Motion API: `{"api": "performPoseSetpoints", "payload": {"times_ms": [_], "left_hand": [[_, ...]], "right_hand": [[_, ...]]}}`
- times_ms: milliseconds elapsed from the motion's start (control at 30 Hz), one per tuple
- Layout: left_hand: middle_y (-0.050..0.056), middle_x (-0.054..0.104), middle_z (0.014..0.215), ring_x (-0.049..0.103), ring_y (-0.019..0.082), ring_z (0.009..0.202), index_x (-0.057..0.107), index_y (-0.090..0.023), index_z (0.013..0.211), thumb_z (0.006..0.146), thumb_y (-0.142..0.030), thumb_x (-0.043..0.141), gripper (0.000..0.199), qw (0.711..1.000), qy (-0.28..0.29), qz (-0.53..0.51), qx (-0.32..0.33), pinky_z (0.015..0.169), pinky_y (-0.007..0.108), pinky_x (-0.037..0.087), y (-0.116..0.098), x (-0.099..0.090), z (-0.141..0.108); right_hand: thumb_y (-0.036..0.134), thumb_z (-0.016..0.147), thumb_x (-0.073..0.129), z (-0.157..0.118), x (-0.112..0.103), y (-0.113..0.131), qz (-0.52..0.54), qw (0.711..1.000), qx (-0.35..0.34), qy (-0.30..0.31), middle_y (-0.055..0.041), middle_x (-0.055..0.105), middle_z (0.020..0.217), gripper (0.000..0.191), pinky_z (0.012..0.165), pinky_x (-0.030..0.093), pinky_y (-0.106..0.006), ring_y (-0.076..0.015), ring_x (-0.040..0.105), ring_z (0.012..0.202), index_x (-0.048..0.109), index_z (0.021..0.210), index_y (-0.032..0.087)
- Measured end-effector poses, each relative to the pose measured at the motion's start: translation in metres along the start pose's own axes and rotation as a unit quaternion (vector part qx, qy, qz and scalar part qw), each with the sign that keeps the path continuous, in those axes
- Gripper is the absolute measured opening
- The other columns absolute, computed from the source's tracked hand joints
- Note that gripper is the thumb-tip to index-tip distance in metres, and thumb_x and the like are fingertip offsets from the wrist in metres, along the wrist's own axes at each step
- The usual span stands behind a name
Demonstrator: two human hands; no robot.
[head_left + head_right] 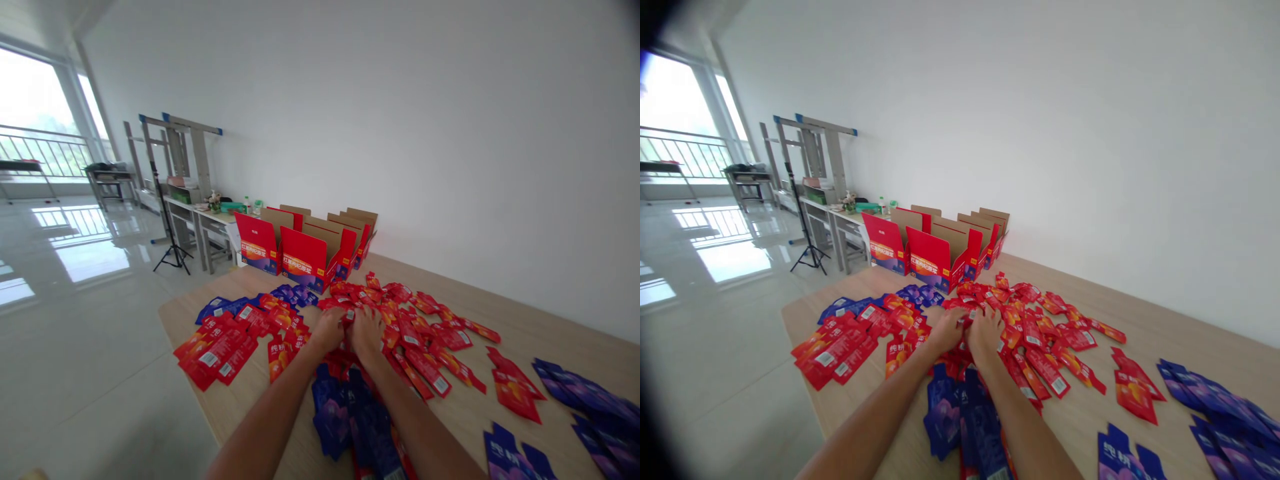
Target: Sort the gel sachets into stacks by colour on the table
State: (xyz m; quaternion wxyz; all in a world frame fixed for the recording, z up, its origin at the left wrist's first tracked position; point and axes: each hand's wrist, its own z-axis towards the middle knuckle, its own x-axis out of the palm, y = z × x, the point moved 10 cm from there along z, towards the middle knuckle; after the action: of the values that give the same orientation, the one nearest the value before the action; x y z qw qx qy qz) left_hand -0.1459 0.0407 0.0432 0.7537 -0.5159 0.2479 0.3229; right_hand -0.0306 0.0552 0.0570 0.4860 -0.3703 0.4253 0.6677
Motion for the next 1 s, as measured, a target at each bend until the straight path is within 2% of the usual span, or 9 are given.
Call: {"api": "performPoseSetpoints", "payload": {"times_ms": [67, 167, 233, 433, 533, 600, 667, 833, 1000], "left_hand": [[0.007, 0.065, 0.127, 0.052, 0.021, 0.125, 0.066, -0.022, 0.118, 0.078, -0.008, 0.044, 0.047, 0.999, -0.025, 0.022, -0.028, 0.115, 0.039, 0.031, 0.017, -0.018, -0.004], [0.014, 0.056, 0.138, 0.036, 0.031, 0.139, 0.063, -0.019, 0.122, 0.082, -0.014, 0.045, 0.044, 0.991, -0.059, 0.078, -0.093, 0.118, 0.055, 0.016, 0.053, -0.048, -0.012], [0.015, 0.044, 0.149, 0.021, 0.036, 0.146, 0.057, -0.018, 0.131, 0.079, -0.020, 0.052, 0.052, 0.972, -0.059, 0.165, -0.156, 0.118, 0.058, 0.008, 0.083, -0.067, -0.019], [0.010, 0.014, 0.164, -0.004, 0.041, 0.149, 0.034, -0.029, 0.149, 0.065, -0.045, 0.069, 0.092, 0.935, 0.069, 0.219, -0.272, 0.114, 0.065, -0.001, 0.162, -0.091, -0.030], [0.011, 0.017, 0.163, -0.005, 0.044, 0.148, 0.035, -0.031, 0.148, 0.053, -0.049, 0.077, 0.105, 0.918, 0.115, 0.214, -0.314, 0.113, 0.065, 0.000, 0.185, -0.096, -0.031], [0.012, 0.028, 0.159, 0.001, 0.047, 0.147, 0.044, -0.032, 0.142, 0.044, -0.046, 0.082, 0.105, 0.916, 0.135, 0.214, -0.311, 0.112, 0.066, 0.004, 0.188, -0.097, -0.029], [0.012, 0.040, 0.152, 0.011, 0.049, 0.144, 0.057, -0.032, 0.130, 0.043, -0.042, 0.083, 0.092, 0.925, 0.135, 0.214, -0.282, 0.109, 0.067, 0.011, 0.183, -0.098, -0.024], [0.007, 0.056, 0.134, 0.032, 0.042, 0.136, 0.068, -0.032, 0.108, 0.067, -0.034, 0.069, 0.041, 0.950, 0.098, 0.205, -0.217, 0.105, 0.063, 0.026, 0.158, -0.099, -0.023], [0.010, 0.062, 0.128, 0.045, 0.037, 0.127, 0.069, -0.026, 0.107, 0.067, -0.022, 0.066, 0.040, 0.966, 0.079, 0.168, -0.180, 0.103, 0.054, 0.035, 0.127, -0.081, -0.031]], "right_hand": [[0.021, 0.083, 0.052, 0.001, 0.000, 0.026, 0.039, 0.998, -0.042, -0.025, -0.0143, 0.051, 0.139, 0.042, 0.105, 0.029, -0.050, -0.0349, 0.035, 0.132, 0.062, 0.124, 0.020], [0.017, 0.079, 0.054, 0.003, 0.020, 0.070, 0.104, 0.986, -0.126, 0.025, -0.0121, 0.056, 0.132, 0.042, 0.106, 0.032, -0.044, -0.0304, 0.042, 0.127, 0.064, 0.119, 0.021], [0.016, 0.078, 0.055, 0.001, 0.034, 0.096, 0.123, 0.977, -0.164, 0.058, -0.0088, 0.059, 0.128, 0.039, 0.104, 0.036, -0.039, -0.0264, 0.048, 0.121, 0.067, 0.114, 0.022], [0.015, 0.074, 0.059, -0.009, 0.065, 0.140, 0.143, 0.963, -0.195, 0.116, -0.0074, 0.056, 0.134, 0.045, 0.097, 0.042, -0.037, -0.0263, 0.050, 0.119, 0.067, 0.117, 0.024], [0.017, 0.075, 0.058, -0.013, 0.073, 0.145, 0.142, 0.962, -0.193, 0.131, -0.0074, 0.052, 0.138, 0.046, 0.096, 0.043, -0.039, -0.0272, 0.049, 0.120, 0.065, 0.120, 0.026], [0.017, 0.076, 0.057, -0.015, 0.076, 0.145, 0.139, 0.962, -0.190, 0.140, -0.0074, 0.052, 0.138, 0.046, 0.094, 0.044, -0.040, -0.0271, 0.049, 0.118, 0.065, 0.120, 0.026], [0.015, 0.075, 0.057, -0.017, 0.079, 0.144, 0.136, 0.962, -0.187, 0.147, -0.0074, 0.052, 0.136, 0.047, 0.091, 0.045, -0.040, -0.0277, 0.050, 0.116, 0.065, 0.119, 0.026], [0.014, 0.071, 0.058, -0.021, 0.083, 0.142, 0.135, 0.961, -0.181, 0.159, -0.0076, 0.054, 0.131, 0.046, 0.086, 0.047, -0.040, -0.0292, 0.052, 0.113, 0.065, 0.115, 0.025], [0.015, 0.069, 0.058, -0.021, 0.078, 0.139, 0.154, 0.961, -0.173, 0.150, -0.0097, 0.055, 0.132, 0.057, 0.089, 0.046, -0.040, -0.0296, 0.052, 0.115, 0.058, 0.125, 0.023]]}}
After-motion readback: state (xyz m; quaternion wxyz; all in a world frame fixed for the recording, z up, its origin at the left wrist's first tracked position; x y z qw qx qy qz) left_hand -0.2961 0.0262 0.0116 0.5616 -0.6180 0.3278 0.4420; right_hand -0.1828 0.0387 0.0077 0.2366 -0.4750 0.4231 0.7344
